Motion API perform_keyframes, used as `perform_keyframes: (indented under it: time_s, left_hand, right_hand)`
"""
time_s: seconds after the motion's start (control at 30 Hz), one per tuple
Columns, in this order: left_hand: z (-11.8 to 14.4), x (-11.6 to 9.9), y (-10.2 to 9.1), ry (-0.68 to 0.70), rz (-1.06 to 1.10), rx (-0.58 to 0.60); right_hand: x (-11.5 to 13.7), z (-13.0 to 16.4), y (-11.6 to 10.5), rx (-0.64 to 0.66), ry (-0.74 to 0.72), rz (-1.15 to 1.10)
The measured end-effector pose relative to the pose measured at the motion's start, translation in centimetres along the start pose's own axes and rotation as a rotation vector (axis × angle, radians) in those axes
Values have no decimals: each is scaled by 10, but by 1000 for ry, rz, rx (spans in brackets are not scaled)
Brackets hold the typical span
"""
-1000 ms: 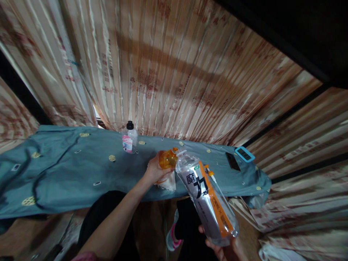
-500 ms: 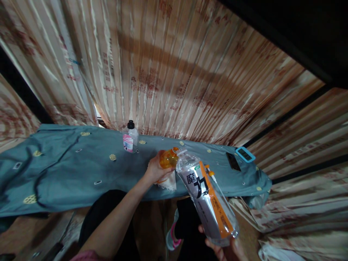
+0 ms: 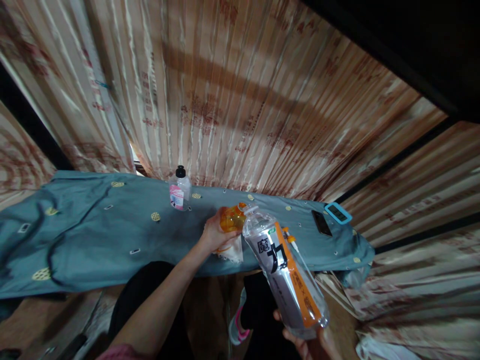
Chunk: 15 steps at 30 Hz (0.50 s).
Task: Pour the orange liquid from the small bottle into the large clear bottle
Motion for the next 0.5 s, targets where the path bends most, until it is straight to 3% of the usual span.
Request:
perform_keyframes:
  time_s: [0.5]
  left_hand:
    - [-1,3,1,7,3,-3]
  right_hand:
    - [3,-3,-2,10,-12,18]
Point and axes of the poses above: each hand's wrist, its own z-axis away from the middle knuckle, its own y-axis out of the palm, x = y × z, the point moved 4 cm from there along -z, towards the middle knuckle, and after that the axes turned 11 degrees about -y, right-handed, at the moved point
